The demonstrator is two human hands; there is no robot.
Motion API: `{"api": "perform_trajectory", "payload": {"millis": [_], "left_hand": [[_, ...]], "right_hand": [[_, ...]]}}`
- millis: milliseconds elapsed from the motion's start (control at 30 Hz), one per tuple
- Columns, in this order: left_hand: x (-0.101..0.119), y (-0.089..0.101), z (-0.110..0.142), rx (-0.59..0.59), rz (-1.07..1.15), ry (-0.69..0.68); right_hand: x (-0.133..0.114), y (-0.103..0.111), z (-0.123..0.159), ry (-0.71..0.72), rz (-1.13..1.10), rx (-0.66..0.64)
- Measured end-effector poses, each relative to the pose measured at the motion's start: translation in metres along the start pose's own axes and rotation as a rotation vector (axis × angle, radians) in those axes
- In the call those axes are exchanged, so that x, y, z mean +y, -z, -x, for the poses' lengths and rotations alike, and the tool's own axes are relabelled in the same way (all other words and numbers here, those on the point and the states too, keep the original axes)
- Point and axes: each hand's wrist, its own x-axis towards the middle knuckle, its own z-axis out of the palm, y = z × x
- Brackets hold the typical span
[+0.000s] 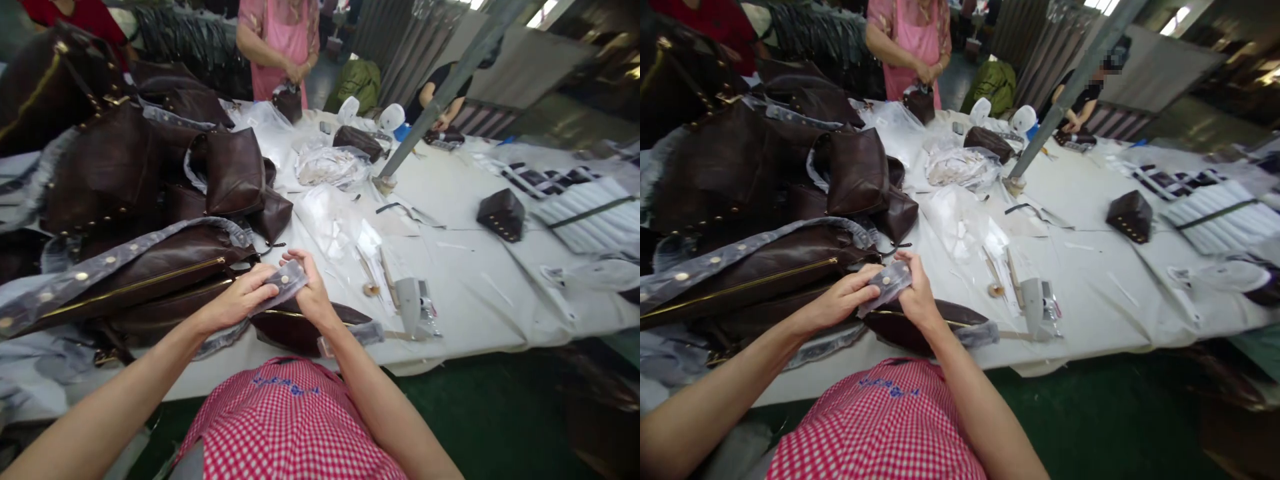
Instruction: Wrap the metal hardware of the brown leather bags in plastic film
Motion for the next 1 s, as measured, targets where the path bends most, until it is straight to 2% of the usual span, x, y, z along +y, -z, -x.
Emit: {"api": "perform_trajectory", "payload": {"millis": [100,133,200,267,367,467,567,667,833,900,1000], "left_hand": [[-0.001,-0.006,0.003,-0.053,-0.017,0.010],[0.001,-0.007,0.003,-0.074,-0.022,0.012],[0.005,-0.009,0.002,-0.119,-0.028,0.020],[0.011,-0.011,0.001,-0.179,-0.028,0.022],[0.023,-0.018,0.001,-0.269,-0.021,0.018],[0.035,-0.027,0.001,-0.289,-0.055,0.028],[0.043,-0.037,0.002,-0.247,-0.107,0.065],[0.049,-0.048,0.004,-0.205,-0.134,0.102],[0.056,-0.072,0.006,-0.145,-0.186,0.179],[0.059,-0.084,0.005,-0.126,-0.208,0.208],[0.060,-0.102,-0.001,-0.099,-0.222,0.240]], "right_hand": [[-0.006,0.052,0.019,-0.015,0.277,-0.318],[-0.007,0.072,0.030,-0.025,0.366,-0.378],[-0.004,0.109,0.057,-0.025,0.610,-0.356],[0.006,0.134,0.085,0.014,0.916,-0.373],[0.025,0.145,0.116,0.091,1.254,-0.515],[0.041,0.145,0.127,0.136,1.363,-0.564],[0.048,0.156,0.125,0.137,1.280,-0.632],[0.050,0.176,0.122,0.145,1.076,-0.681],[0.053,0.201,0.123,0.159,0.708,-0.581],[0.052,0.208,0.121,0.088,0.496,-0.536],[0.048,0.217,0.115,-0.103,0.177,-0.508]]}}
